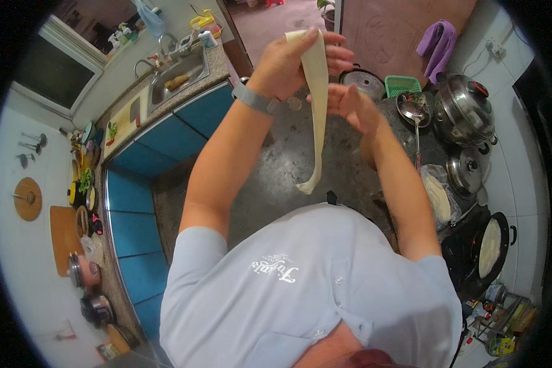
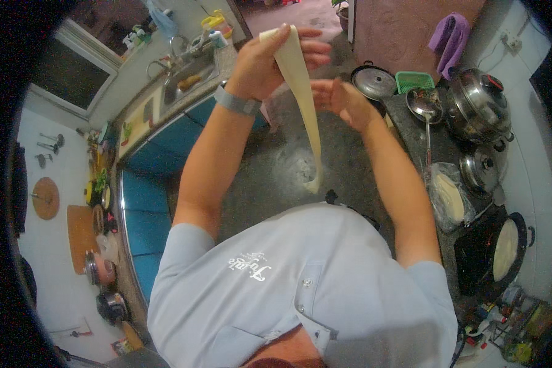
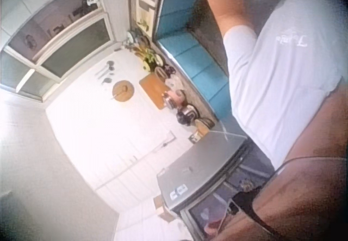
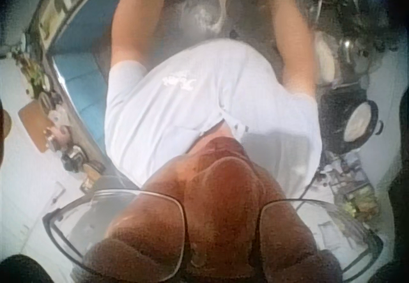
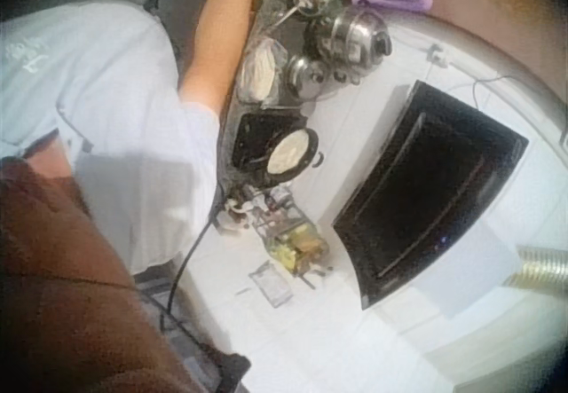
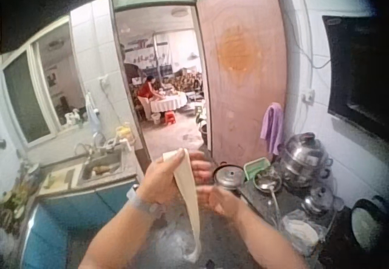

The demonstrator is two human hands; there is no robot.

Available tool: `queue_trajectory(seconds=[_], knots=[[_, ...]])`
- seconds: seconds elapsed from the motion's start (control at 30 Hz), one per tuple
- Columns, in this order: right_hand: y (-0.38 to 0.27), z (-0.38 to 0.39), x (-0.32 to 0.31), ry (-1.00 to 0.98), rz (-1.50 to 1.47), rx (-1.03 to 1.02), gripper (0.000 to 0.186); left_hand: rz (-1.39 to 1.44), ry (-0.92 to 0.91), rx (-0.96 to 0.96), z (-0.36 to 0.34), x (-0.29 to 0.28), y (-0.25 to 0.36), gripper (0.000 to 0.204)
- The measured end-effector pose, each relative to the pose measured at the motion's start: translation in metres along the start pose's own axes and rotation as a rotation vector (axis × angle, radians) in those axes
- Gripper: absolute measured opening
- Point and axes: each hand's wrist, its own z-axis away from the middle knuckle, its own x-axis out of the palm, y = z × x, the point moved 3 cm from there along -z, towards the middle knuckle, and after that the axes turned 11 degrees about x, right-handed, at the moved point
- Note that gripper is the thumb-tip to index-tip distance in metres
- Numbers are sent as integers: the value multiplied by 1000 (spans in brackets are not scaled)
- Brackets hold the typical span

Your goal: The person stretches and tears flat dough sheets into strips, then drops them into a pot of boiling water. The person repeats this process multiple times, handling the dough by hand and placing the strips into the pot.

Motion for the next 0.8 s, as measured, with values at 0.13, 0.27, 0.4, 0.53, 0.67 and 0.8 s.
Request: queue_trajectory(seconds=[0.13,0.27,0.4,0.53,0.67,0.8], knots=[[18,7,14,227,477,24,40,-10,-15,63,-9,0,8,51],[10,3,23,302,738,3,32,106,43,20,-17,17,12,47],[23,9,3,166,624,37,27,239,94,-60,-34,34,27,46],[49,34,-17,285,628,222,22,53,155,52,-56,23,45,47],[76,51,-40,304,515,313,23,64,396,130,-75,-66,48,48],[90,68,-49,244,361,360,25,109,586,155,-60,-154,54,45]])
